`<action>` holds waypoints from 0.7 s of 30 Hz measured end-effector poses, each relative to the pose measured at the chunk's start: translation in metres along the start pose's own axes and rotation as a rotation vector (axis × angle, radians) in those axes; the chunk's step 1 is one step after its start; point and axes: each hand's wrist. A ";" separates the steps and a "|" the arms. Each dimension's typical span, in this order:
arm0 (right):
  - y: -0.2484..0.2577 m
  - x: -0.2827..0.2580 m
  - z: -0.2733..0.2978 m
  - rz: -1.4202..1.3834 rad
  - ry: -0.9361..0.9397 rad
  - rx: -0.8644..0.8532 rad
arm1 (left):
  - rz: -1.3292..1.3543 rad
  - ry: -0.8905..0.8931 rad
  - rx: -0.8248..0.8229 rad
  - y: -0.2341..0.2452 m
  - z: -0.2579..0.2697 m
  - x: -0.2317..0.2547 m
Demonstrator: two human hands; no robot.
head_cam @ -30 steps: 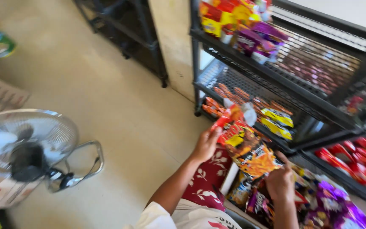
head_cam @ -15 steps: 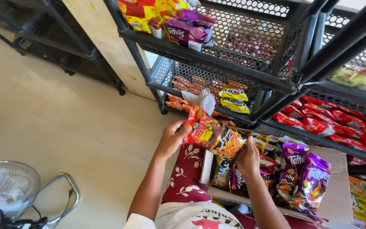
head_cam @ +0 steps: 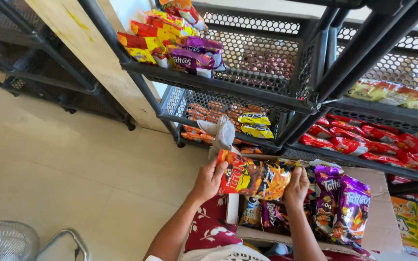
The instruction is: Restocking snack bags from a cardboard box onto store shelves.
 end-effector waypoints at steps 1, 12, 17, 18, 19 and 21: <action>-0.001 -0.014 0.000 0.010 -0.011 0.016 | 0.012 -0.008 -0.005 -0.002 0.000 -0.002; 0.076 0.065 -0.013 -0.021 -0.570 0.046 | -0.157 0.018 -0.263 -0.014 -0.010 0.000; 0.105 0.100 -0.002 -0.449 -0.818 -0.111 | -0.172 -0.342 -0.401 -0.002 -0.029 0.102; 0.090 0.086 0.005 -0.477 -0.854 -0.128 | -0.312 -0.415 -0.494 -0.004 -0.031 0.109; 0.076 0.071 0.011 -0.501 -0.889 -0.145 | -0.449 -0.490 -0.583 -0.007 -0.033 0.115; 0.041 0.029 0.019 -0.524 -0.907 -0.135 | -0.510 -0.543 -0.640 -0.015 -0.034 0.103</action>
Point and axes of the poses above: each hand's wrist, its own z-axis away from the middle knuckle, its own y-axis out of the back of the hand, x = y × z, and after that the axes turned 4 degrees about x, right-handed
